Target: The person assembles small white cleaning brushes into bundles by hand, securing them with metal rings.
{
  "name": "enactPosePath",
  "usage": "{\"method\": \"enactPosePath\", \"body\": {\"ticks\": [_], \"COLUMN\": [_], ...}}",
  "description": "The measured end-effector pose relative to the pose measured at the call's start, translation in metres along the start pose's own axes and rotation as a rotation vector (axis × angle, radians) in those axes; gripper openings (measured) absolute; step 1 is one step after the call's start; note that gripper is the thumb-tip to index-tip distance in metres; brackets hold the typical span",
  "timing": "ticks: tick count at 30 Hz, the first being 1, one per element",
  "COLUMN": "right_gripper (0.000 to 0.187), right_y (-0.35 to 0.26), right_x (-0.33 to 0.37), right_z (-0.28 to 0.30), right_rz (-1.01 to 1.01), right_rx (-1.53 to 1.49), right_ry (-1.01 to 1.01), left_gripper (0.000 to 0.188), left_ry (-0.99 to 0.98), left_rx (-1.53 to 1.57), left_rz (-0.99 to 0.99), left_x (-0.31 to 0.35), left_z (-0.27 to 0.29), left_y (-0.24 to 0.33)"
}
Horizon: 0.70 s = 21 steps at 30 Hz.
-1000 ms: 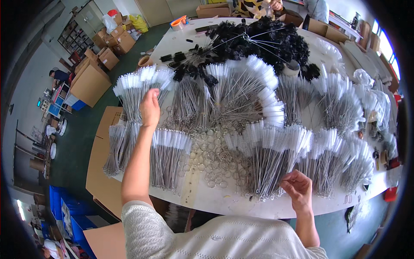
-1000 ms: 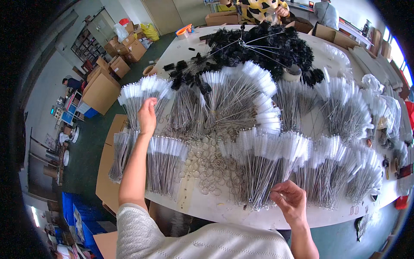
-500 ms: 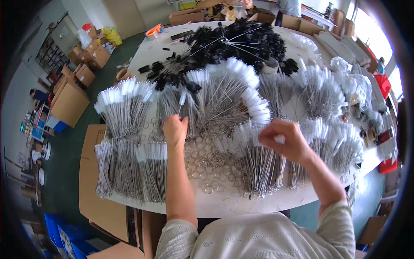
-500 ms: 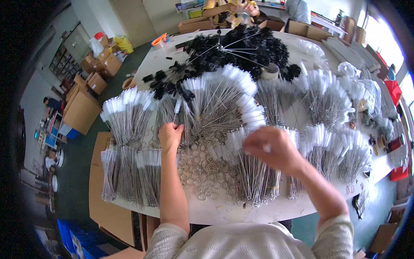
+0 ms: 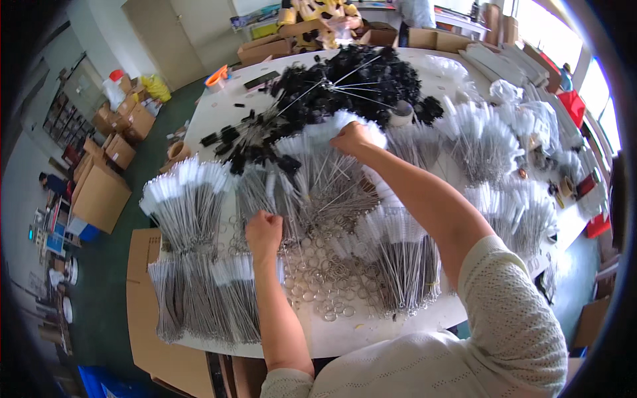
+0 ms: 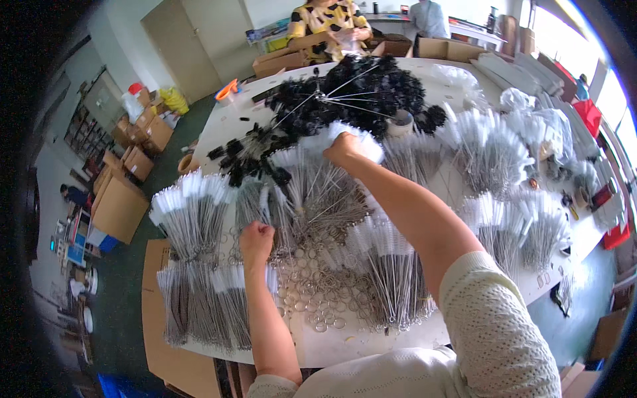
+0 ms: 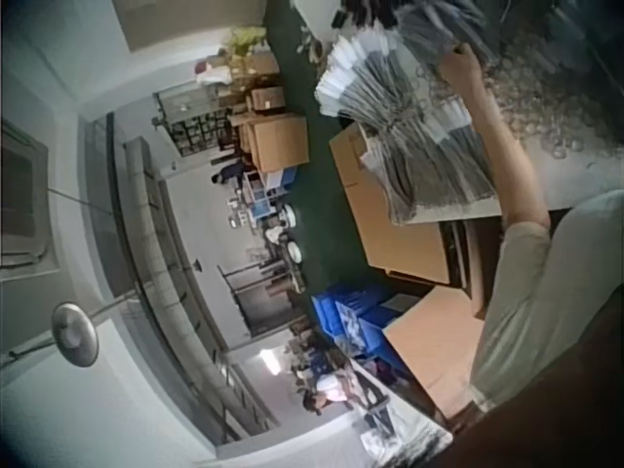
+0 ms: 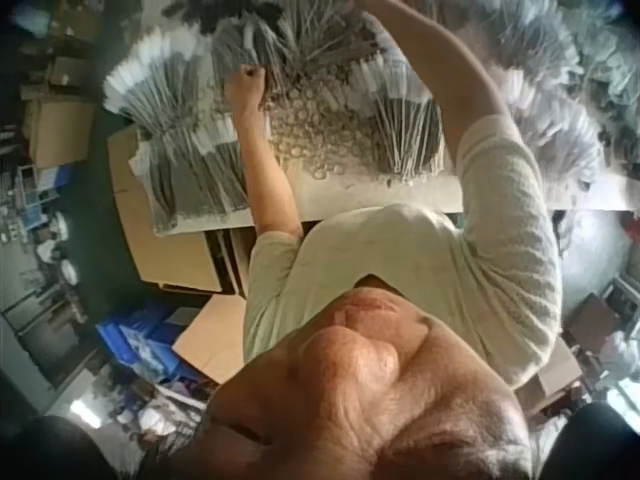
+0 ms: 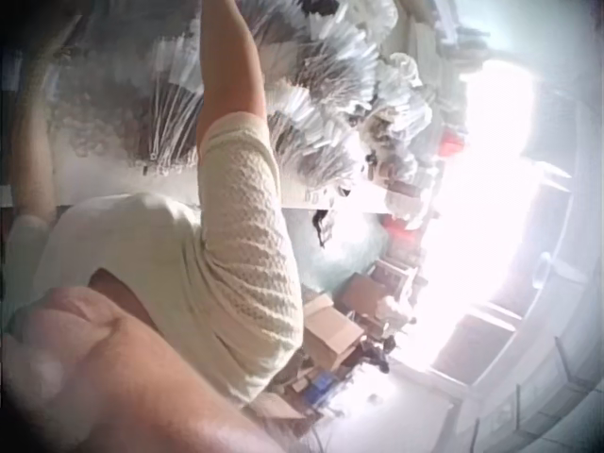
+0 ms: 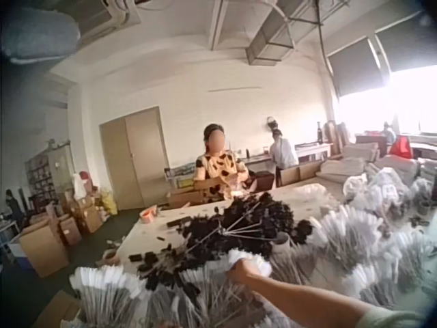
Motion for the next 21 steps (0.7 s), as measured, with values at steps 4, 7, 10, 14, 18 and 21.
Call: {"method": "enactPosePath", "body": {"ticks": [4,7,10,14,18,21], "right_gripper": [0.03,0.028,0.024,0.021,0.025,0.022], "right_y": [-0.003,-0.039,-0.043,0.044,0.123,0.185], "right_x": [-0.002,0.013,0.027,0.036,0.055,0.076], "right_z": [0.015,0.075,0.148,0.244,0.306,0.339], "right_rz": [0.009,0.366,0.533,0.321,0.207,0.059], "right_rx": [-0.085,-0.167,-0.255,-0.222,0.36,0.477], "right_ry": [0.141,0.402,0.454,0.503,0.585,0.54], "left_gripper": [0.018,0.019,0.025,0.031,0.034,0.032], "left_ry": [-0.041,0.141,0.115,0.091,0.476,0.578], "left_rx": [0.408,0.77,1.132,1.465,1.573,1.505], "left_rz": [0.008,-0.091,-0.149,-0.367,-0.351,-0.362], "left_x": [0.006,0.023,0.058,0.096,0.131,0.15], "left_z": [0.02,0.052,0.103,0.156,0.194,0.214], "left_y": [-0.002,0.021,0.069,0.111,0.096,0.106]}}
Point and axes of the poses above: each hand's wrist, its own x-axis away from the middle knuckle, its own z-axis out of the back of the hand, y = z × x, the point moved 8 cm from there along -x, towards the middle knuckle, and after that the axes turned 9 degrees about z, right-handed, at the moved point
